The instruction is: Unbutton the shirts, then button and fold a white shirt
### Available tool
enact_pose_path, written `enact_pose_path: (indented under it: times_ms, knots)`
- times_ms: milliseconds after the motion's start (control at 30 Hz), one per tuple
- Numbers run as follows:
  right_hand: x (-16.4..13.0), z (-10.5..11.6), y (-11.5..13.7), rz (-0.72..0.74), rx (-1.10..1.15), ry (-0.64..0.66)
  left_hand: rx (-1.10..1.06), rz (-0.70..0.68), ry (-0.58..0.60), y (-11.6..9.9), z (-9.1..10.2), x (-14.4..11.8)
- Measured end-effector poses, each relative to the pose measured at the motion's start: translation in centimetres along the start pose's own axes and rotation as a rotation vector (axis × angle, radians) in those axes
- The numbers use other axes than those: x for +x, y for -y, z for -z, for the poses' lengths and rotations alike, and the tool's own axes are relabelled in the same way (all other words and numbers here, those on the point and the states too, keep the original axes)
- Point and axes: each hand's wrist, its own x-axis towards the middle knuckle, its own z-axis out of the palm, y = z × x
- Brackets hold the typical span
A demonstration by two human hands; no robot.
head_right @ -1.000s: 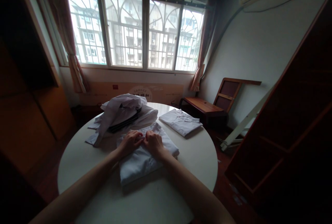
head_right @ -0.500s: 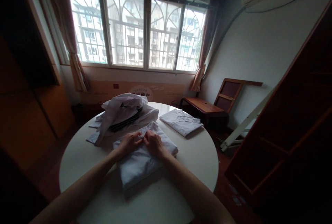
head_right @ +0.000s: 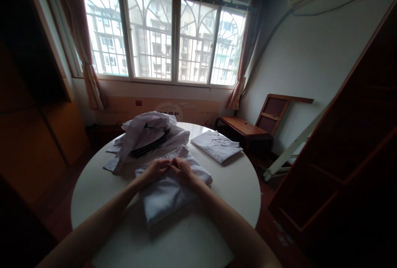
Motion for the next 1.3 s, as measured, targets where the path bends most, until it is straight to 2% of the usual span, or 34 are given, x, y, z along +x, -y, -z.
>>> enact_pose_path:
  times_ms: [167, 300, 533, 667, 767, 933, 1300]
  knots:
    - [0.3, 0.1, -0.3, -0.102, 0.346, 0.061, -0.051, 0.063, -0.032, -0.2, -0.2, 0.0]
    - [0.1, 0.3, 0.0, -0.148, 0.468, 0.088, -0.076, 0.047, -0.054, 0.0, -0.5, 0.2]
    - [0.0, 0.5, 0.1, -0.175, 0.495, 0.063, -0.136, 0.102, -0.118, -0.2, -0.7, 0.1]
    - [0.1, 0.5, 0.0, -0.189, 0.526, 0.067, -0.187, 0.071, -0.081, -0.4, -0.8, 0.1]
    - [0.1, 0.5, 0.0, -0.204, 0.512, 0.068, -0.175, 0.076, -0.090, -0.2, -1.0, 0.2]
    - [0.1, 0.5, -0.3, -0.150, 0.533, 0.086, -0.154, 0.069, -0.108, -0.1, -1.1, 0.2]
    - [-0.1, 0.3, 0.1, -0.158, 0.430, 0.010, -0.087, 0.074, -0.117, -0.7, -0.9, 0.0]
